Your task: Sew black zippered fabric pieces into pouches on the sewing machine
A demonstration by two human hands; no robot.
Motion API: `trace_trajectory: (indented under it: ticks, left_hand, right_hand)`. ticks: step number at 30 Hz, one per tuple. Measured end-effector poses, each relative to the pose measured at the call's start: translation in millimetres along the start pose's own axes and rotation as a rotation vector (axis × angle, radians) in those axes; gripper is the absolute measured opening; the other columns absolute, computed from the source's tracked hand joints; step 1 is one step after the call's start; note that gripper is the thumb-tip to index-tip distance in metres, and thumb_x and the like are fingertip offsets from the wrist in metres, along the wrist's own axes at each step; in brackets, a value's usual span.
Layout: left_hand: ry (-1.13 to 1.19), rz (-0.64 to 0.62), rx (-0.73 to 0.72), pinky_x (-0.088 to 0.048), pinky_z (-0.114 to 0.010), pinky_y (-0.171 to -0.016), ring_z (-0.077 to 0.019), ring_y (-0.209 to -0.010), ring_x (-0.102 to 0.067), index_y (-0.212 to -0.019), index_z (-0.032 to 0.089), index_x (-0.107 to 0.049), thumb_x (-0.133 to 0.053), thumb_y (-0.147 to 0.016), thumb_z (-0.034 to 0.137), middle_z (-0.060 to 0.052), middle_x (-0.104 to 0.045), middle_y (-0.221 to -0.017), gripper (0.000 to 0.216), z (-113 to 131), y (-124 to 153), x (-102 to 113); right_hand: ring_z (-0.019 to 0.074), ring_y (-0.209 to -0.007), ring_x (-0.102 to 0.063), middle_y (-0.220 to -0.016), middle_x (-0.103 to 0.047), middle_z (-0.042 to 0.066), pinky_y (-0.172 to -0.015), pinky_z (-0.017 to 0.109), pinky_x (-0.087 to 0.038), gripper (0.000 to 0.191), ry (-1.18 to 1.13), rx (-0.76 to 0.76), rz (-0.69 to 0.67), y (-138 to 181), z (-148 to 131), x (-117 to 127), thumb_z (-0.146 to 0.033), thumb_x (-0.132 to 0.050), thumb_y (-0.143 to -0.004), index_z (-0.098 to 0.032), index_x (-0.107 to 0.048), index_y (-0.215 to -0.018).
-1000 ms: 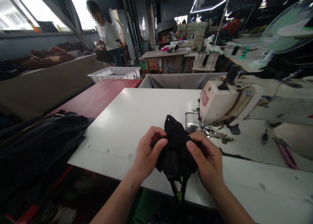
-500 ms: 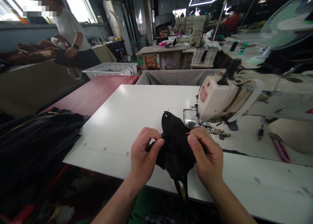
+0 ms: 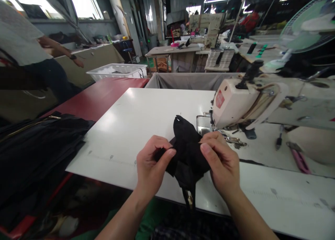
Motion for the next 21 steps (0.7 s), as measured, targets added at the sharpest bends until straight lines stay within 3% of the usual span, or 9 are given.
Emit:
trace_trajectory:
  ticks: [4, 7, 10, 15, 18, 21]
  left_hand:
    - [0.148, -0.053, 0.082, -0.037, -0.025, -0.062, -0.0122, -0.068, -0.049, -0.075, 0.017, -0.061, -0.063, -0.086, 0.024, 0.000, -0.054, -0.071, 0.013, -6, 1, -1]
    - [0.174, -0.113, 0.140, -0.035, -0.024, -0.060, -0.0113, -0.066, -0.047, -0.076, 0.017, -0.056, -0.057, -0.090, 0.028, 0.000, -0.051, -0.070, 0.019, -9, 2, -7]
    - [-0.002, -0.082, 0.027, -0.037, -0.022, -0.059, -0.0100, -0.064, -0.047, -0.077, 0.017, -0.055, -0.054, -0.092, 0.025, 0.001, -0.052, -0.070, 0.016, -2, 2, -8]
    - [-0.365, 0.022, -0.177, -0.039, -0.019, -0.056, -0.0078, -0.060, -0.050, -0.085, 0.019, -0.054, -0.049, -0.093, 0.017, 0.004, -0.055, -0.070, 0.010, 8, 8, -4]
    - [-0.389, 0.018, -0.270, -0.040, -0.018, -0.055, -0.0074, -0.060, -0.052, -0.087, 0.019, -0.056, -0.051, -0.092, 0.015, 0.004, -0.057, -0.070, 0.008, 11, 11, -2]
    - [-0.371, -0.032, -0.308, -0.041, -0.018, -0.056, -0.0075, -0.060, -0.053, -0.089, 0.019, -0.057, -0.052, -0.091, 0.014, 0.003, -0.059, -0.072, 0.007, 10, 12, -3]
  right_hand:
    - [0.0153, -0.075, -0.055, -0.080, -0.059, 0.001, -0.066, 0.028, -0.042, 0.011, 0.041, 0.000, -0.146, -4, -2, -4, -0.028, -0.060, -0.087, -0.022, -0.067, -0.083]
    - [0.0121, -0.059, -0.051, -0.064, -0.055, -0.003, -0.055, 0.025, -0.039, 0.020, -0.015, -0.128, -0.294, -4, 4, -12, -0.033, -0.061, -0.086, -0.020, -0.063, -0.071]
    - [0.0095, -0.052, -0.044, -0.057, -0.048, -0.005, -0.049, 0.023, -0.035, 0.029, -0.053, -0.190, -0.283, -3, 6, -13, -0.032, -0.062, -0.085, -0.019, -0.056, -0.060]
    - [0.0101, -0.059, -0.048, -0.065, -0.053, -0.003, -0.054, 0.023, -0.036, 0.016, -0.066, -0.124, -0.209, -6, 4, -8, -0.028, -0.073, -0.076, -0.020, -0.064, -0.066]
    - [0.0102, -0.056, -0.045, -0.064, -0.052, -0.003, -0.050, 0.023, -0.034, 0.020, -0.163, -0.289, -0.273, -1, 15, -12, -0.036, -0.072, -0.077, -0.020, -0.064, -0.069]
    - [0.0092, -0.049, -0.035, -0.053, -0.038, -0.005, -0.043, 0.023, -0.026, 0.039, -0.174, -0.434, -0.282, 7, 25, -15, -0.045, -0.057, -0.088, -0.019, -0.052, -0.060]
Point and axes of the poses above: each hand's wrist, its own y-axis away from the middle knuckle, its own x-axis out of the back of the hand, z = x × y, the point moved 7 cm from there along -y, towards the middle knuckle
